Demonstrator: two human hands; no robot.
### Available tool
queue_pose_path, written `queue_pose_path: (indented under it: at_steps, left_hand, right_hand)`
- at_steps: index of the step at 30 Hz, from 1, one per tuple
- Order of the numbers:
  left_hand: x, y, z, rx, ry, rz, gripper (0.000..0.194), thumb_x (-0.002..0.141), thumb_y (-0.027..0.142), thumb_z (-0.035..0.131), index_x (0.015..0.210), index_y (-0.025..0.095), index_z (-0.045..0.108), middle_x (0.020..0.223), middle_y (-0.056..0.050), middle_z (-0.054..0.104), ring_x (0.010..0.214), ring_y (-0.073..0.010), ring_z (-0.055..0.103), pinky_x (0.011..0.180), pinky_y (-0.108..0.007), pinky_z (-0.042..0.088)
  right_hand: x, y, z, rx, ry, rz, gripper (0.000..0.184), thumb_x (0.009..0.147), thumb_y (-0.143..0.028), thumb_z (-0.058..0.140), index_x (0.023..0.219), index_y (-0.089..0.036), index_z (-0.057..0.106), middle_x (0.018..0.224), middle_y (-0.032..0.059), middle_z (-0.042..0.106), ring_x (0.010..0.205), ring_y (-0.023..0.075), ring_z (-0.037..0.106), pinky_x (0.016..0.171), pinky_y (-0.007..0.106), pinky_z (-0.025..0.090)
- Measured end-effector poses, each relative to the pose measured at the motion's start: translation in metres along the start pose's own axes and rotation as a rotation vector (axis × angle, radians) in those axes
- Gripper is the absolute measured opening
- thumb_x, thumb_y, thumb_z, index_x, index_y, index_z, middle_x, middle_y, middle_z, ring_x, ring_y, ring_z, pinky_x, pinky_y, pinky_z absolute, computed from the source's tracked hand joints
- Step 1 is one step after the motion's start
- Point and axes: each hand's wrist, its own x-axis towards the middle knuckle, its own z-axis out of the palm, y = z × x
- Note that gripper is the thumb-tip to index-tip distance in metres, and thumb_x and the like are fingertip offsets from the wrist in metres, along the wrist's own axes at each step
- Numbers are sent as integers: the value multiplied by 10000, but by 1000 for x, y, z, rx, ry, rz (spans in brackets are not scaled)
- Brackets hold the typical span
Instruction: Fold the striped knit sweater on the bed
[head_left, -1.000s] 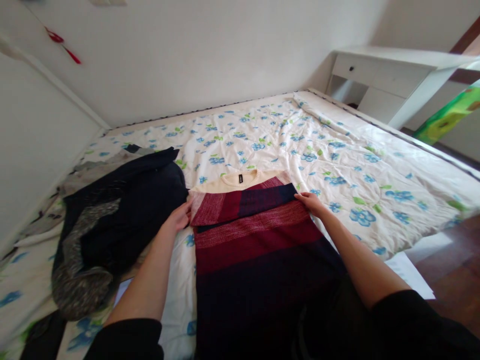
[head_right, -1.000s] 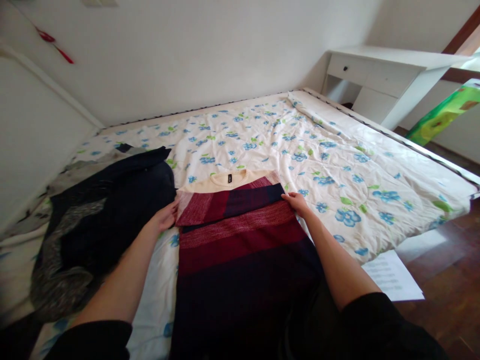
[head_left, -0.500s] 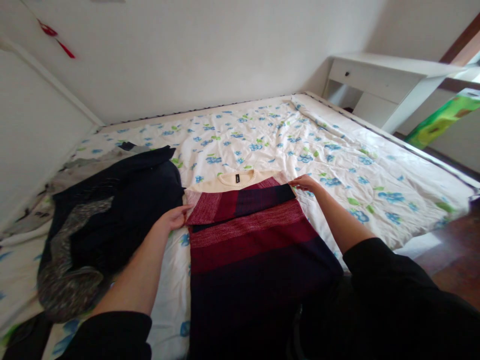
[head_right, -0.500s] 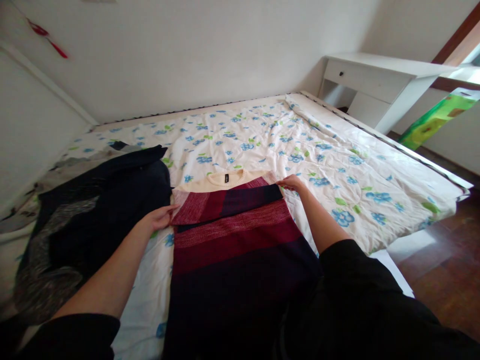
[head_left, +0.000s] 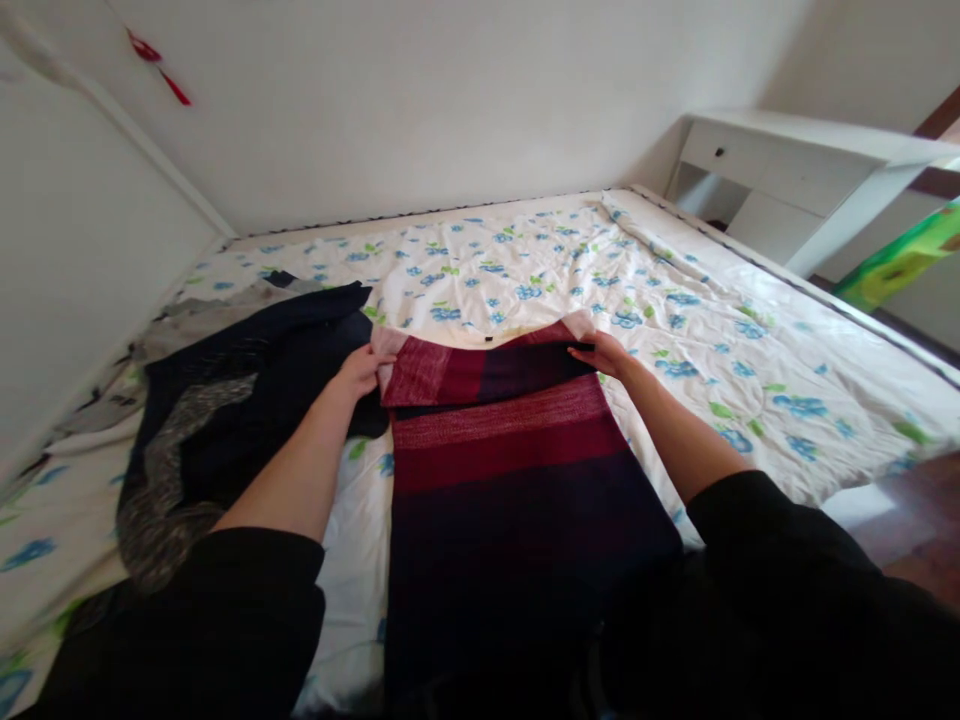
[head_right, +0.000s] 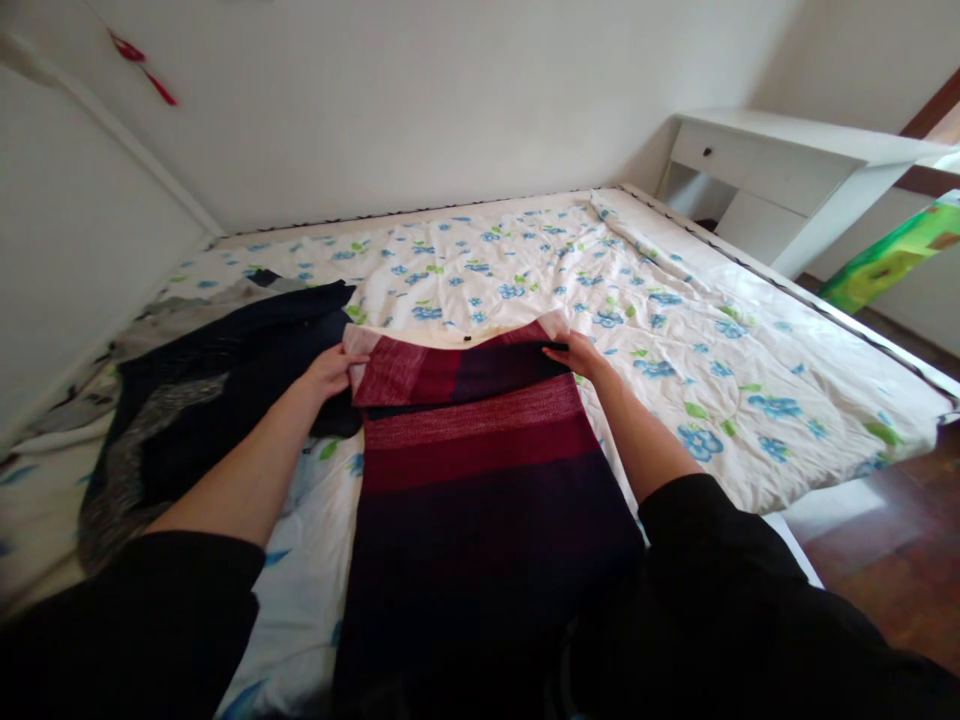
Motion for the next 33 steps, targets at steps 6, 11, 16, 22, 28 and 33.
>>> queue_pose_path:
  at_steps: [6, 11, 16, 22, 28, 33]
  left_hand:
    - [-82, -20, -61, -142, -108, 323, 516, 632, 54, 1005, 1104, 160, 827, 1135, -89, 893, 1207, -281, 802, 1217, -475, 600]
    - [-181, -104, -121, 286, -309, 203, 329, 569, 314, 1059, 773, 228, 816, 1430, -181, 856, 1487, -470, 707, 1268, -543, 554]
    - [-228, -131, -126, 308, -111, 20, 502, 567, 360, 1030, 998, 230, 809, 1158, -130, 899, 1164, -370, 841, 997, -430, 671]
    - [-268, -133, -121, 289, 8, -178, 503, 696, 339, 1074, 1037, 198, 732, 880, -41, 839, 808, -248, 817, 695, -294, 629]
    - [-302, -138, -106, 142, -48, -348, 335, 810, 148, 1036, 986, 176, 752, 943, -95, 874, 810, -221, 838, 769, -300, 709]
    - [-319, -153, -92, -92, -1, -387, 171, 949, 73, 892, 1021, 169, 770, 972, -122, 879, 788, -204, 845, 791, -279, 709]
  right_hand:
    - [-93, 12, -68, 109, -127, -18, 256, 1007, -398, 722, 1200, -237, 771, 1165, 94, 856, 1149, 283, 817, 964, 381, 745]
    - [-149, 79, -117, -227, -44, 196, 130, 968, -364, 820, 987, -237, 798, 959, 84, 856, 926, 274, 830, 821, 337, 712]
    - [-155, 97, -103, -343, -43, 159, 221, 804, -283, 945, 965, -203, 817, 891, 63, 845, 759, 217, 772, 727, 307, 659]
    - [-170, 102, -112, -363, -58, -40, 636, 687, -313, 1025, 1283, -240, 817, 1220, 102, 890, 1023, 276, 836, 977, 415, 677]
    - [-194, 107, -131, -431, 103, -27, 897, 675, -300, 1031, 1509, -234, 706, 1484, 182, 801, 1104, 307, 838, 947, 422, 690]
    - [-208, 103, -126, -562, 280, -15, 669, 751, -356, 1007, 1350, -174, 769, 1230, 165, 866, 1042, 302, 829, 808, 324, 656]
